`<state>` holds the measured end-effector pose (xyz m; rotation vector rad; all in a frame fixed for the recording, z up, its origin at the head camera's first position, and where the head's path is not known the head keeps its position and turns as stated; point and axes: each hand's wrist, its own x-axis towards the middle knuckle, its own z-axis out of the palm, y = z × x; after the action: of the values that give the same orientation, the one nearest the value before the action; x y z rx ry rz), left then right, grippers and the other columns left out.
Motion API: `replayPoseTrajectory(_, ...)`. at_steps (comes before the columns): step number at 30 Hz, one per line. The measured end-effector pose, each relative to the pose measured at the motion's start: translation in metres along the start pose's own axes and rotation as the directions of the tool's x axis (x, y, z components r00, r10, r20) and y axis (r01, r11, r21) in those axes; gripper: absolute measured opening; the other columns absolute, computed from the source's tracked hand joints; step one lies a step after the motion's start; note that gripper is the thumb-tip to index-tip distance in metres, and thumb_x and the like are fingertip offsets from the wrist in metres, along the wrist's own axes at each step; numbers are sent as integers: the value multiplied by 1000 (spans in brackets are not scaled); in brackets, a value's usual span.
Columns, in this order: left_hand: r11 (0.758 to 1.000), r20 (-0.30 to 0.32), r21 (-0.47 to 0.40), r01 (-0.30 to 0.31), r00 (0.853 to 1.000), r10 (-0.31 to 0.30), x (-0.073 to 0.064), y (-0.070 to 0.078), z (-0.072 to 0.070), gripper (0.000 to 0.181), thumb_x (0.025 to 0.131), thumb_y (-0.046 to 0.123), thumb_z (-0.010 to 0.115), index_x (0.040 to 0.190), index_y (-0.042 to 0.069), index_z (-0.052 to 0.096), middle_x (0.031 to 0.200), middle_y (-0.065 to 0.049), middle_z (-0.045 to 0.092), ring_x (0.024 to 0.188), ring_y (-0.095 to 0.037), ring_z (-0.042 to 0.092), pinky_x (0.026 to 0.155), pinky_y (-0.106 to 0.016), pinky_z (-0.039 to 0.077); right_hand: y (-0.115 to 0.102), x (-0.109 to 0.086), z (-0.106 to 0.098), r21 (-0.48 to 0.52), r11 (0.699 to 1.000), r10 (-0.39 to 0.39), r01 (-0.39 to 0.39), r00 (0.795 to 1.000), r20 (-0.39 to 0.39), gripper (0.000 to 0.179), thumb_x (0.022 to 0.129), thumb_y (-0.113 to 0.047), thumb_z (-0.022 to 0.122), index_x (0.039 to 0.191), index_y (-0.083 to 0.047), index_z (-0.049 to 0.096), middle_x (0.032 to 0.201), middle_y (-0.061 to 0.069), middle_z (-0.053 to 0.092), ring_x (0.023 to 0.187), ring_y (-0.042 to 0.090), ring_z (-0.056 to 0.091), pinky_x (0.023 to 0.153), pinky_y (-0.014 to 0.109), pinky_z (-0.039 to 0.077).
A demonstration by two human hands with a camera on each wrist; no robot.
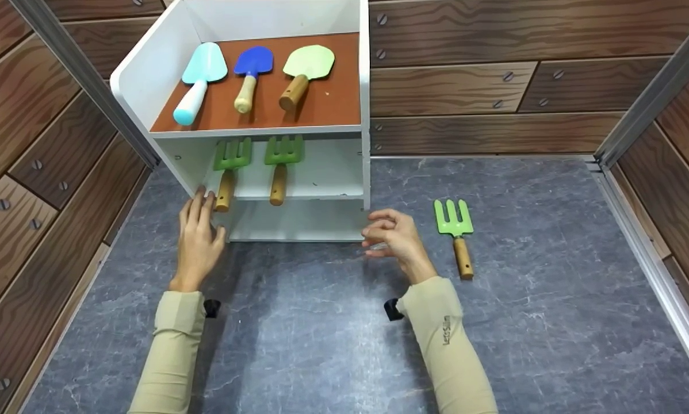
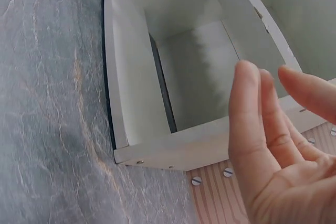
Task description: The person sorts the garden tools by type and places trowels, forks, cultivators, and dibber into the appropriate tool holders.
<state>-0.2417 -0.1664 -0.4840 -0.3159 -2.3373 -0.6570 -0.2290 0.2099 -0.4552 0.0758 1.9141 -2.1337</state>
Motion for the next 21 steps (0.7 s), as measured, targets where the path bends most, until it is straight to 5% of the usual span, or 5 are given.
replayPoseTrajectory(21, 1000, 8, 4, -7, 1000, 7, 0, 0, 0, 64, 79, -8, 66, 141, -12, 50, 150, -30, 42, 131, -55, 40, 112, -59, 38, -2, -10, -44, -31, 999, 25, -27, 996, -82, 36, 102, -4, 55, 135, 7, 44, 95, 5, 71, 79, 17, 71, 72, 34, 63)
